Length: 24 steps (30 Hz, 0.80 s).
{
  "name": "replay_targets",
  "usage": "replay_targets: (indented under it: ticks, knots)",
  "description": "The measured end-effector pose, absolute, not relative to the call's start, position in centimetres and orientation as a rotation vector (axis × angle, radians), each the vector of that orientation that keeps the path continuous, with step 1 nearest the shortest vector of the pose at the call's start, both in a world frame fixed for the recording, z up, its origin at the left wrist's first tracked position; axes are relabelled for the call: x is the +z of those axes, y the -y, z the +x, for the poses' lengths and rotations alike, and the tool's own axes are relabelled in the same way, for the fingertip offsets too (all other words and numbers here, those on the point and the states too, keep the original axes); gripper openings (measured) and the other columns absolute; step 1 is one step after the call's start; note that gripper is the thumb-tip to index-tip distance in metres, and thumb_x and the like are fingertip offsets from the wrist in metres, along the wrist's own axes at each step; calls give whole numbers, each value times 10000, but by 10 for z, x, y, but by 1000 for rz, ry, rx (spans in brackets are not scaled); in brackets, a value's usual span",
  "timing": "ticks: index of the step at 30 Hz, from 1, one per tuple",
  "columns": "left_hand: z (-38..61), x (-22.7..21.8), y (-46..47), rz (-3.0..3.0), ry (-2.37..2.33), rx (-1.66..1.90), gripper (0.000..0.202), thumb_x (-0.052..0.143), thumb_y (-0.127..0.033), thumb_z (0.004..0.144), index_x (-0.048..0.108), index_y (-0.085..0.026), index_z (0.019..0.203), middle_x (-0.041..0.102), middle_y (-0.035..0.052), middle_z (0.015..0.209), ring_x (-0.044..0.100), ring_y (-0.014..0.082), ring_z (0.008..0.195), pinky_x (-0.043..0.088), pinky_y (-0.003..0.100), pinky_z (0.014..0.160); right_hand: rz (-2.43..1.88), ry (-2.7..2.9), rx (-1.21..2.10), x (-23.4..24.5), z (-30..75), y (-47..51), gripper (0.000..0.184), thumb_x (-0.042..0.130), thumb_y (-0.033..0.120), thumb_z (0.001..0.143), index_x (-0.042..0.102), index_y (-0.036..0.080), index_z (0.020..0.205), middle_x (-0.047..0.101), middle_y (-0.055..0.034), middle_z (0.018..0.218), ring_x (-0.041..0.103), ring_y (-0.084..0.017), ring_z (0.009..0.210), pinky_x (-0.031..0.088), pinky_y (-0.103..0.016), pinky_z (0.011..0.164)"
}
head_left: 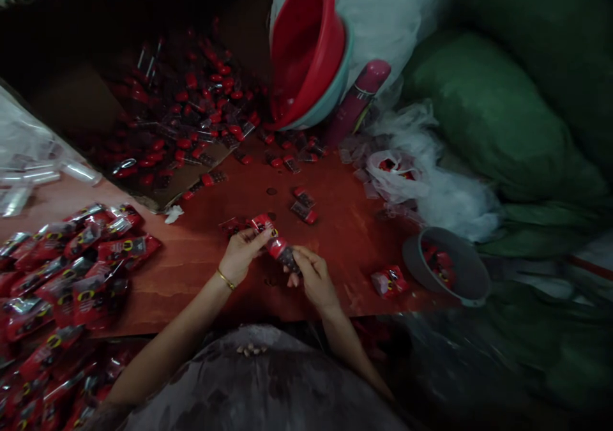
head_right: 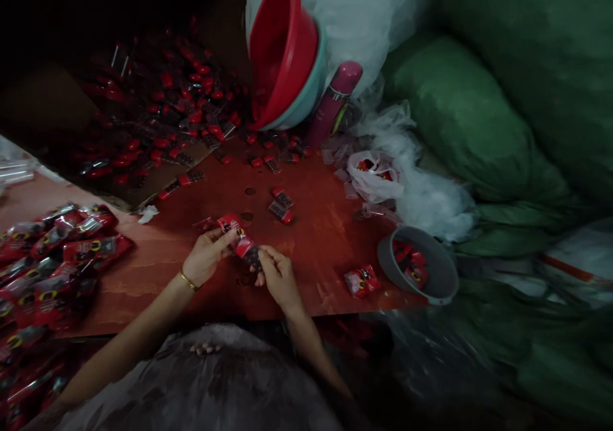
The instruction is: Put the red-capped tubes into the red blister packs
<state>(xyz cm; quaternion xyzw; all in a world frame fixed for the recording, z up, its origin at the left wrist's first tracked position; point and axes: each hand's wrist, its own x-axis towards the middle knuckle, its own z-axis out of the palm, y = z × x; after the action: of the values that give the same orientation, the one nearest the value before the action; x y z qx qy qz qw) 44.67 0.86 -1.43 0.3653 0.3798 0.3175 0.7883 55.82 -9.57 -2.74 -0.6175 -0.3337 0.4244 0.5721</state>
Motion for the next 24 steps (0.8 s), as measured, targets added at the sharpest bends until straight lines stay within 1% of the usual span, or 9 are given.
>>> replay_targets:
  ticks: [3,6,10,13,15,17,20,22,24]
  knots:
    - [452,-15,1,773,-802,679,380,830,-355,444,678,-129,709,658,5,640,544,81,554,437,199,551,-1506,842,881,-26,553,94,292,432,422,853,580,171,874,544,47,549,420,-61,365,396,-193,401]
    - [456,-18,6,737,-776,700,384,820,-364,470,677,-130,740,675,14,670,566,94,581,464,217,597,-1596,909,716,-24,547,91,266,403,386,880,565,176,888,477,66,492,446,-76,394,379,-194,427]
    - [454,-18,5,743,-723,687,339,759,-410,578,660,-129,739,641,1,608,509,72,458,418,201,464,-1578,939,741,-25,538,86,277,350,392,907,531,187,863,533,43,570,446,-70,395,373,-197,421]
    - [452,-15,6,765,-658,616,397,650,-513,672,643,-132,784,556,-27,490,465,80,358,361,208,362,-1492,885,833,-29,531,83,281,352,417,907,509,195,835,528,45,592,431,-64,394,372,-189,407]
    - [451,-15,10,798,-655,579,436,612,-556,685,627,-141,819,495,-50,442,476,101,325,333,210,320,-1444,778,832,-32,528,82,298,341,435,908,487,200,796,508,51,593,411,-59,390,380,-185,406]
    - [452,-16,14,821,-677,557,435,611,-573,674,609,-150,774,475,-58,437,487,110,313,316,207,300,-1438,703,805,-33,527,82,312,327,446,910,471,205,774,494,55,587,395,-60,388,380,-185,400]
    - [456,-18,16,790,-697,605,403,654,-547,644,592,-148,658,527,-35,469,498,92,354,369,209,357,-1553,789,709,-31,531,83,275,366,433,898,505,206,831,506,50,590,414,-72,411,372,-191,407]
    - [459,-18,14,735,-714,691,369,710,-492,604,614,-140,664,600,-4,542,524,89,430,409,208,421,-1624,907,686,-30,535,82,251,402,415,887,535,203,890,511,45,585,431,-80,429,372,-196,422]
    - [461,-15,10,692,-760,734,364,749,-445,563,637,-129,705,637,15,596,516,85,452,393,198,411,-1597,939,761,-30,536,82,249,406,411,885,539,201,902,503,47,574,431,-82,425,375,-199,422]
